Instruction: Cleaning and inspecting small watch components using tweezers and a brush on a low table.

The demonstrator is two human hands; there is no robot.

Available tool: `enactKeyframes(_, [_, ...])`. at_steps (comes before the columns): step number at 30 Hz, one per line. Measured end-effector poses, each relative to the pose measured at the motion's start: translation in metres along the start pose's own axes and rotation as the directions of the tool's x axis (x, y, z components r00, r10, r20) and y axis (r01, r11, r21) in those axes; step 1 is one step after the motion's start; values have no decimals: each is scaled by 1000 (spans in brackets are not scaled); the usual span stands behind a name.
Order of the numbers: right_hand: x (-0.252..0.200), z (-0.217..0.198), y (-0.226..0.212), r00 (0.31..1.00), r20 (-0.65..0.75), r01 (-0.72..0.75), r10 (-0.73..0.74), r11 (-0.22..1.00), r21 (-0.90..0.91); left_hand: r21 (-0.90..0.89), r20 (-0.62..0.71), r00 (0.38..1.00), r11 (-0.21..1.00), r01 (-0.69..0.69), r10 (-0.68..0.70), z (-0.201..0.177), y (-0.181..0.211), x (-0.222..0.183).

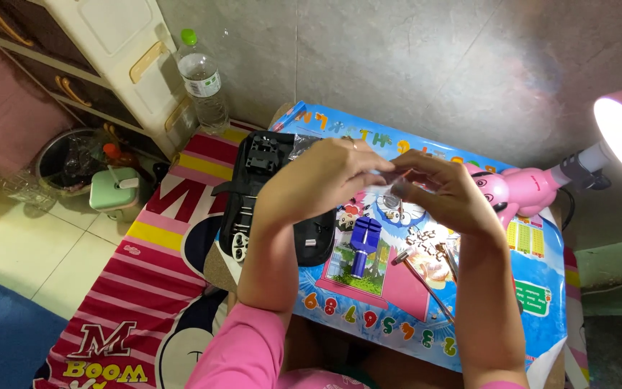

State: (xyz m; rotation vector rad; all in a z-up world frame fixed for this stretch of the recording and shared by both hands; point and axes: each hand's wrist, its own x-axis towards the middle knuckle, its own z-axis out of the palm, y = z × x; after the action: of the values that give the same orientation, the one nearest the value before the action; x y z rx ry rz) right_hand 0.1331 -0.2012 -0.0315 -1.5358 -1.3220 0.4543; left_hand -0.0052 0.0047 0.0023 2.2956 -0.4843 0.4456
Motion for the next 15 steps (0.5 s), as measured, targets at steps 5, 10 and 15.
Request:
enactKeyframes(5, [16, 20, 12, 997, -75, -16, 18, 999, 31, 131, -182, 982, 991, -20, 44, -20, -12, -22])
enactKeyframes(10, [50, 48, 113, 936, -141, -352, 323, 837, -419, 357, -434, 901, 922, 151, 21, -37, -25, -42])
enactKeyframes(15, [91, 74, 143, 840, -197, -542, 505, 778, -318, 266, -457, 890, 953, 147, -10, -48, -2, -49])
